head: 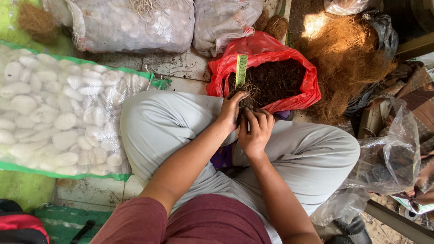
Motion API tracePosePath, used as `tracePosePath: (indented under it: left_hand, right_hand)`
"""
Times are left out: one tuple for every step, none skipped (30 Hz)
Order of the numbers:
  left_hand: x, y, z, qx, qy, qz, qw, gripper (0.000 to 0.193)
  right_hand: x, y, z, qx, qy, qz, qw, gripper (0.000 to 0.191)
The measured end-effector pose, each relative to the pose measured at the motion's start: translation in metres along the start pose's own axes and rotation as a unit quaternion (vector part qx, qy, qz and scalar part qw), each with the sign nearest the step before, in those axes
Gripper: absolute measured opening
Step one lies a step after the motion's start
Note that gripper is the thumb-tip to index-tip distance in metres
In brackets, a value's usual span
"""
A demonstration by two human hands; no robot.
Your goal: The person sits on the floor and forms a ball of soil around the roots of a seedling, pressing and shaping the soil with both hands and adding more soil from a red bag beside them. They continue molding and compacting the soil ball around the seedling's root mass.
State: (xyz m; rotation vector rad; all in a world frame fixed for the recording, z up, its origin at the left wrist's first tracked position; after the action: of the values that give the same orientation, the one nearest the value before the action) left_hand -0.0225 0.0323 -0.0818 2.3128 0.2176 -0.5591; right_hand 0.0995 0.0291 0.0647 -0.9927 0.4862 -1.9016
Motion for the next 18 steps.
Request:
tracePosePath:
  left_hand:
    - [0.001,0.001,-0.001,0.005,0.0,0.008,1.0,0.018]
    - [0.0018,0.0017,-0.0019,0.012,-0.002,0.014,1.0,0.017]
    - [0.0031,0.0021,-0.0033,0.019,-0.004,0.019,1.0,0.016]
    - [0.0018,0.0024,-0.0045,0.029,-0.002,0.01,1.0,0.014]
    - [0.0022,0.0037,-0.0051,0.035,0.001,0.002,0.999,0.013]
    - [0.0026,0.0048,-0.0052,0.041,0.003,-0.004,0.999,0.011]
    - [0.0052,0.0056,-0.004,0.035,0.005,0.002,0.999,0.011]
    - [0.0066,0.0054,-0.0033,0.032,0.006,0.008,0.999,0.011]
    - [0.0077,0.0051,-0.0028,0.029,0.006,0.013,0.999,0.011]
    - [0.0074,0.0051,-0.0025,0.028,0.003,0.007,1.0,0.011]
    - [0.0073,0.0052,-0.0024,0.025,0.001,0.001,1.0,0.011]
    - [0.0063,0.0056,-0.0006,0.021,-0.001,-0.005,1.0,0.012]
    - [0.0066,0.0054,-0.0007,0.027,-0.002,-0.002,1.0,0.012]
    - [0.0077,0.0048,-0.0015,0.033,-0.003,0.004,0.999,0.012]
    - [0.0087,0.004,-0.0026,0.041,-0.004,0.009,0.999,0.012]
    - [0.0078,0.0028,-0.0025,0.042,-0.002,0.004,0.999,0.013]
    - [0.0067,0.0014,-0.0025,0.042,-0.001,-0.002,0.999,0.013]
    - [0.0054,0.0004,-0.0016,0.04,0.001,-0.008,0.999,0.014]
  right_hand:
    - [-0.0004,-0.0001,-0.0001,0.007,-0.003,-0.008,1.0,0.036]
    - [-0.001,-0.0005,0.0003,0.013,-0.006,-0.015,1.0,0.039]
    - [-0.0024,-0.0015,0.0007,0.017,-0.009,-0.021,1.0,0.041]
    - [-0.0051,-0.0026,-0.0006,0.027,-0.012,-0.04,0.999,0.041]
    - [-0.0076,-0.0022,-0.0009,0.038,-0.016,-0.06,0.997,0.041]
    - [-0.0094,-0.0011,-0.0012,0.051,-0.02,-0.083,0.995,0.04]
    - [-0.0088,-0.0004,0.0002,0.058,-0.015,-0.087,0.994,0.041]
    - [-0.0084,-0.001,0.0004,0.062,-0.009,-0.09,0.994,0.042]
    - [-0.0083,-0.002,0.0004,0.064,-0.004,-0.093,0.994,0.043]
    - [-0.0076,-0.0028,0.0026,0.051,-0.006,-0.095,0.994,0.043]
    - [-0.0062,-0.0027,0.0052,0.039,-0.011,-0.097,0.994,0.044]
    - [-0.0035,-0.0023,0.0055,0.029,-0.016,-0.099,0.995,0.045]
    - [-0.0026,-0.0017,0.0052,0.023,-0.015,-0.11,0.994,0.044]
    - [-0.0023,-0.0006,0.0053,0.017,-0.011,-0.12,0.993,0.042]
    - [-0.0032,0.0004,0.0058,0.011,-0.007,-0.13,0.991,0.041]
    - [-0.0027,0.0007,0.0052,0.005,-0.008,-0.128,0.992,0.041]
    - [-0.0023,0.0013,0.0042,-0.001,-0.011,-0.125,0.992,0.041]
    - [-0.0023,0.0022,0.0026,-0.006,-0.015,-0.123,0.992,0.041]
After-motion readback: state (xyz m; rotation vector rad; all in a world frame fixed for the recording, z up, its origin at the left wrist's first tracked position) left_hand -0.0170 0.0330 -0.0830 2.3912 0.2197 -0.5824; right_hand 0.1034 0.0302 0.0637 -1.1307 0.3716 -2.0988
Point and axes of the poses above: each hand's wrist, its own y-axis away from the middle knuckle, its own z-axis out of the back of the hand, x = y × z, the point moved 7 cm from there along -y, towards the middle knuckle, and after that the axes turned 11 degrees about z, right-handed, at the moved point
